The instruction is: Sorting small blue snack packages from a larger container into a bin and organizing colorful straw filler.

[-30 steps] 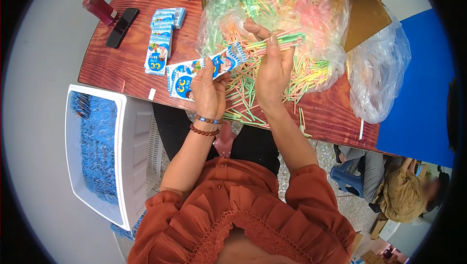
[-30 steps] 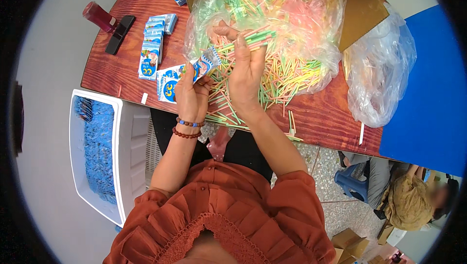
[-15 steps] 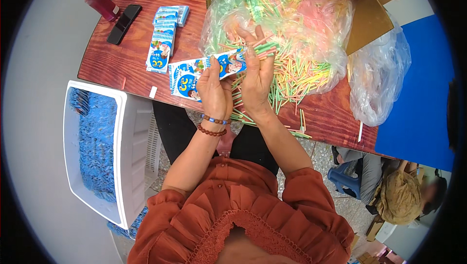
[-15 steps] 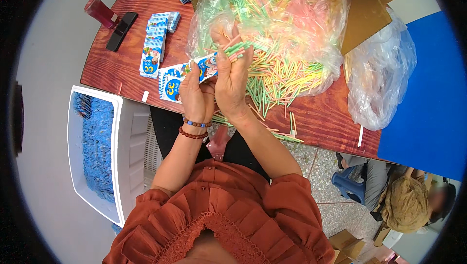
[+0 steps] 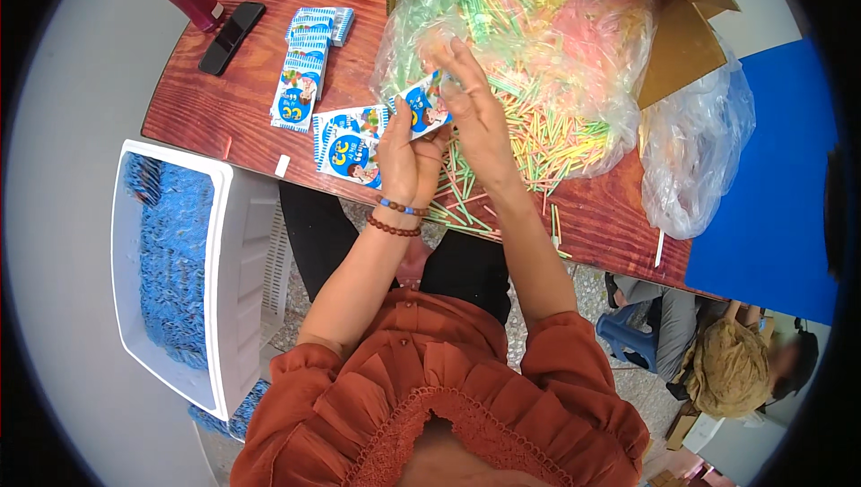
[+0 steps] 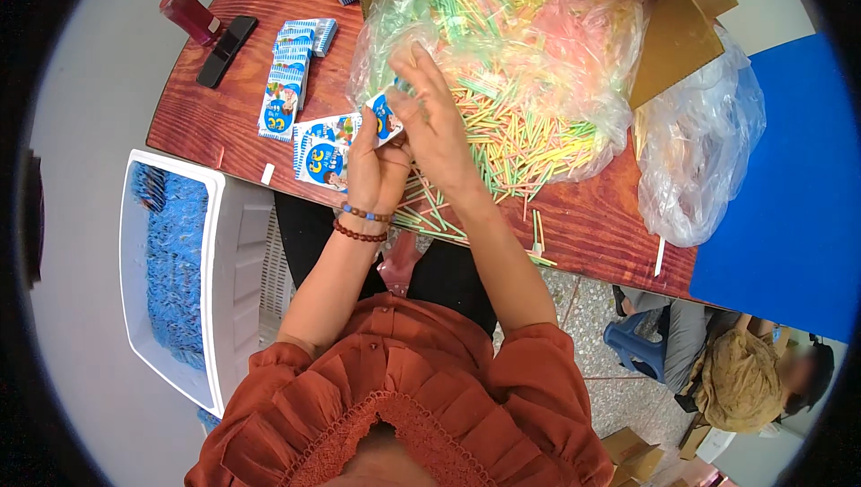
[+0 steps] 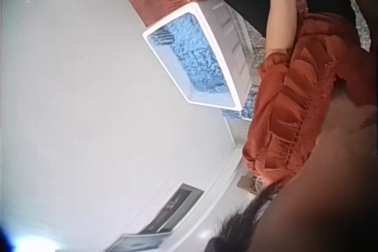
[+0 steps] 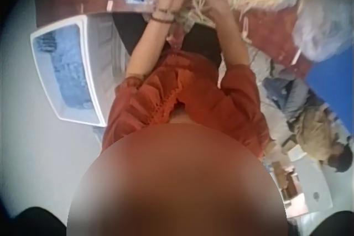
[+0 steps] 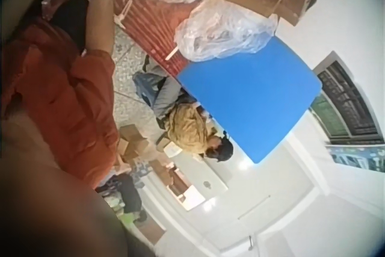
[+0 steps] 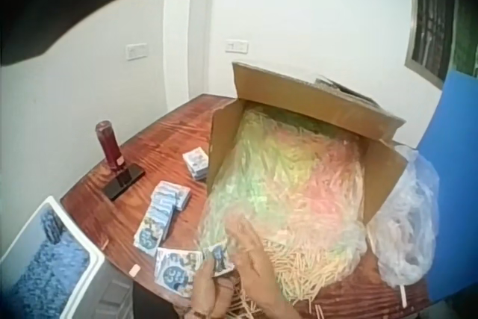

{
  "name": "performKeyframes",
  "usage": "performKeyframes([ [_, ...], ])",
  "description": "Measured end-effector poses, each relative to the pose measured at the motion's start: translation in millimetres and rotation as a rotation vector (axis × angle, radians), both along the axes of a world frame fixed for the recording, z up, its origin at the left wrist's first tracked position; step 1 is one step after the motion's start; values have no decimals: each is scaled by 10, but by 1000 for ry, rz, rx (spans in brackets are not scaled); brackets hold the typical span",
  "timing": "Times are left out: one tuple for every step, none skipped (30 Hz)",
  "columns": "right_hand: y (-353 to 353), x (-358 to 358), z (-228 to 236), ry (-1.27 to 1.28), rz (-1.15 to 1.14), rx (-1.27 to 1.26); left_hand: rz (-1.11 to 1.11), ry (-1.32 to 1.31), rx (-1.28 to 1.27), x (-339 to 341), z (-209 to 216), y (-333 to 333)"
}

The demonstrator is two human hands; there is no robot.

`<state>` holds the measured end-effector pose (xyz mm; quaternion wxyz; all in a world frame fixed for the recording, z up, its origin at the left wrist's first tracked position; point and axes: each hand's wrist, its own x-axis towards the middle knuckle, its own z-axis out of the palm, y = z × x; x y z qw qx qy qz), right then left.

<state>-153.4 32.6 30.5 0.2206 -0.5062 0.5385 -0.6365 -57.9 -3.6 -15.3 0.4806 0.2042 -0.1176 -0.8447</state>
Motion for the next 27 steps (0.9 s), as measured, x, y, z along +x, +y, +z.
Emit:
performKeyframes([
  [2,-17,51,27,36,84,-24,66,68,24,-51,-29],
  [21,-20,111,31,40,85,-49,123,85,38,-34,-53],
  [53,-3,174,-170,56,10,-43,126,86,40,-18,-66],
  [72,13,206,-371,74,-65,-34,155,80,34,-1,-73],
  [96,-3,196,-371,73,-64,-33,180,74,8,56,-69],
  [115,-18,172,-116,17,85,-36,184,48,-13,98,-74],
  [127,-18,162,140,-38,232,-36,184,49,12,134,-79],
  [121,19,207,350,-42,194,-51,221,16,67,163,-88],
  [96,23,203,352,-32,191,-67,256,-18,120,182,-102],
  [64,13,192,427,-50,94,-49,273,-21,165,191,-125],
  [35,20,185,500,-69,-1,-41,274,-21,193,210,-148],
  [-44,57,175,382,-118,0,-32,270,-17,212,232,-186],
  [-56,96,191,381,-108,-2,-23,266,-13,243,247,-212],
  [-92,135,212,383,-61,21,-2,277,4,296,238,-235],
  [-139,176,239,385,-13,43,14,275,-2,343,234,-267],
  [-218,213,280,434,13,-49,46,275,-38,389,233,-300],
  [-285,261,308,427,27,-50,77,273,-68,446,212,-309],
  [-374,307,369,259,92,77,84,269,-71,514,207,-352],
  [-472,362,443,91,157,204,192,141,-144,614,199,-413],
  [-594,436,554,27,165,262,299,14,-216,715,196,-478],
  [-737,453,528,25,169,259,401,-114,-287,797,199,-522],
  [-915,451,457,-29,266,273,405,-117,-289,889,198,-551],
  [-1114,488,338,-86,372,289,548,-293,-298,1022,180,-569],
  [-1327,509,49,-167,424,280,671,-460,-308,1092,174,-584],
  [-1485,546,-197,-248,477,271,740,-652,-368,1167,128,-580],
  [-1490,689,-149,-90,477,340,727,-766,-382,1322,10,-577],
  [-1541,805,-228,-165,473,447,697,-870,-400,1391,-65,-557],
])
